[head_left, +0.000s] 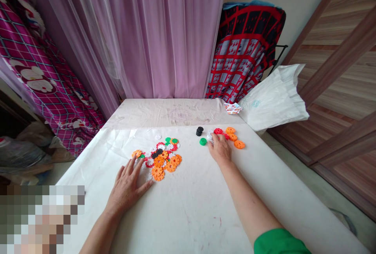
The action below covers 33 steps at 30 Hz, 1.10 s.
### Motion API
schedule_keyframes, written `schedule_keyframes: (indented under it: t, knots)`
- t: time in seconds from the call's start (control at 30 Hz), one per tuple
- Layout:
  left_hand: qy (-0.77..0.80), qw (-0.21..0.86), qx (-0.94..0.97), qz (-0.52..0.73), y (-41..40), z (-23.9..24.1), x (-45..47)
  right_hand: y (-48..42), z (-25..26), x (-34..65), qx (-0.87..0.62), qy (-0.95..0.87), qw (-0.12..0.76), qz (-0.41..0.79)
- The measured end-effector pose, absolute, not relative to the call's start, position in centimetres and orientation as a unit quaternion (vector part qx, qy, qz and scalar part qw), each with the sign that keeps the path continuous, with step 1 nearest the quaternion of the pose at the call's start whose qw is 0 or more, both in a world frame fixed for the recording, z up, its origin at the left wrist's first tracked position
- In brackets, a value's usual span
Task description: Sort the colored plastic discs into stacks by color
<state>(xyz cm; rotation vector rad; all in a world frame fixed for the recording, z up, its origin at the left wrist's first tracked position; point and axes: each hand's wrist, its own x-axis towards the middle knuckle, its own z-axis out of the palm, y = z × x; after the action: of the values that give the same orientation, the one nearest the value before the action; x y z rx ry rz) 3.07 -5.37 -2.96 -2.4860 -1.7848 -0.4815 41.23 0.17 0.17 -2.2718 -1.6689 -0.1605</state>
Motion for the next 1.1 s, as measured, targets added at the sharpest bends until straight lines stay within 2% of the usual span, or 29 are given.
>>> schedule_keyframes:
  t: [0.37, 1.1]
  knots:
    - [-0.573, 0.022, -0.805, -0.154, -5.5, -2.7, 3.1, 2.2, 1.3, 40.6, -0.834, -0.539, 0.115, -0.001]
    - [-0.573, 0.018, -0.806, -0.148, -5.4, -2.7, 3.0, 2.2, -0.6, 41.1, -0.821, -0.547, 0.163, -0.02]
